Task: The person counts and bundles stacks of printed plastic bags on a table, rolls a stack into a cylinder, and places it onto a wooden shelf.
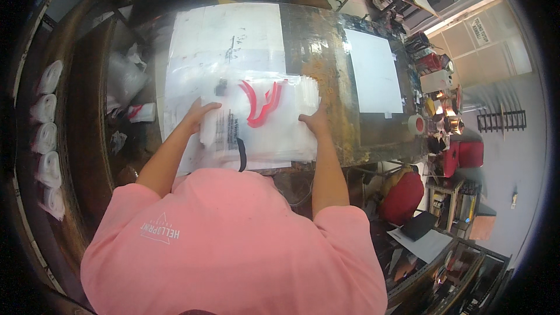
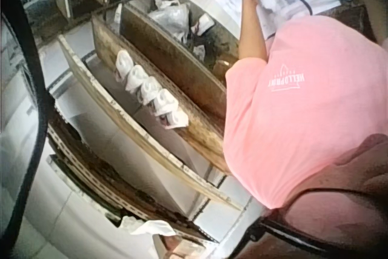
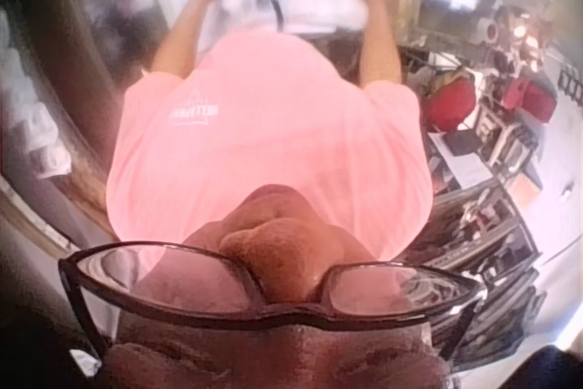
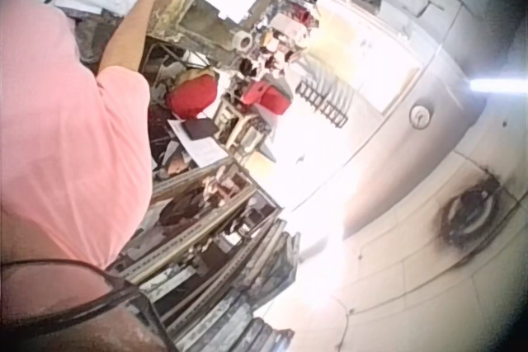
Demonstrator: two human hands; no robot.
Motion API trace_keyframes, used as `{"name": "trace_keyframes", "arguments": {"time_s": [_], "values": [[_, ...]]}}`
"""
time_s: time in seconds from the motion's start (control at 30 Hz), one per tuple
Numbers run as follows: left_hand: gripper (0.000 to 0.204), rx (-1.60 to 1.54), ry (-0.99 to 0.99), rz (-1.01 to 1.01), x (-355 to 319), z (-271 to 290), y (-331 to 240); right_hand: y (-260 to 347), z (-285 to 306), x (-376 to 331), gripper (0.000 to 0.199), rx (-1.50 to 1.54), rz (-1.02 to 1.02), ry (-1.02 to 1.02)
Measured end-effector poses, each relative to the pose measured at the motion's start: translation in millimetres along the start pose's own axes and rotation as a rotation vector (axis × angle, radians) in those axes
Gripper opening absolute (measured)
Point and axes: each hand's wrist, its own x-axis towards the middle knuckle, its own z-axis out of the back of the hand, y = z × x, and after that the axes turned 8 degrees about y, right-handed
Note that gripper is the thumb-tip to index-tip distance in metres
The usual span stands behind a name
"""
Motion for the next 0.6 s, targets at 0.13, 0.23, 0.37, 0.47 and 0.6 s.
{"name": "trace_keyframes", "arguments": {"time_s": [0.13, 0.23, 0.37, 0.47, 0.6], "values": [[0.065, 0.031, -0.062, -0.013, -4.9, 1.4, -3.4, 7.9, 1.0, 5.4, 0.111, 0.057, -0.062, 0.113], [0.063, 0.092, -0.088, 0.005, 1.1, -7.1, -0.5, -15.3, -5.0, 4.9, 0.104, 0.048, 0.061, -0.021], [0.063, 0.044, -0.074, -0.011, -11.8, 13.9, 12.8, 4.9, -16.2, -16.7, 0.104, 0.048, 0.019, 0.047], [0.064, 0.089, -0.028, 0.044, -23.6, -3.3, 11.3, -20.6, -7.5, -31.3, 0.104, 0.001, -0.039, 0.036], [0.068, 0.171, -0.061, 0.003, -56.9, -3.8, 32.4, -18.1, -14.6, -73.7, 0.099, 0.208, -0.02, 0.107]]}}
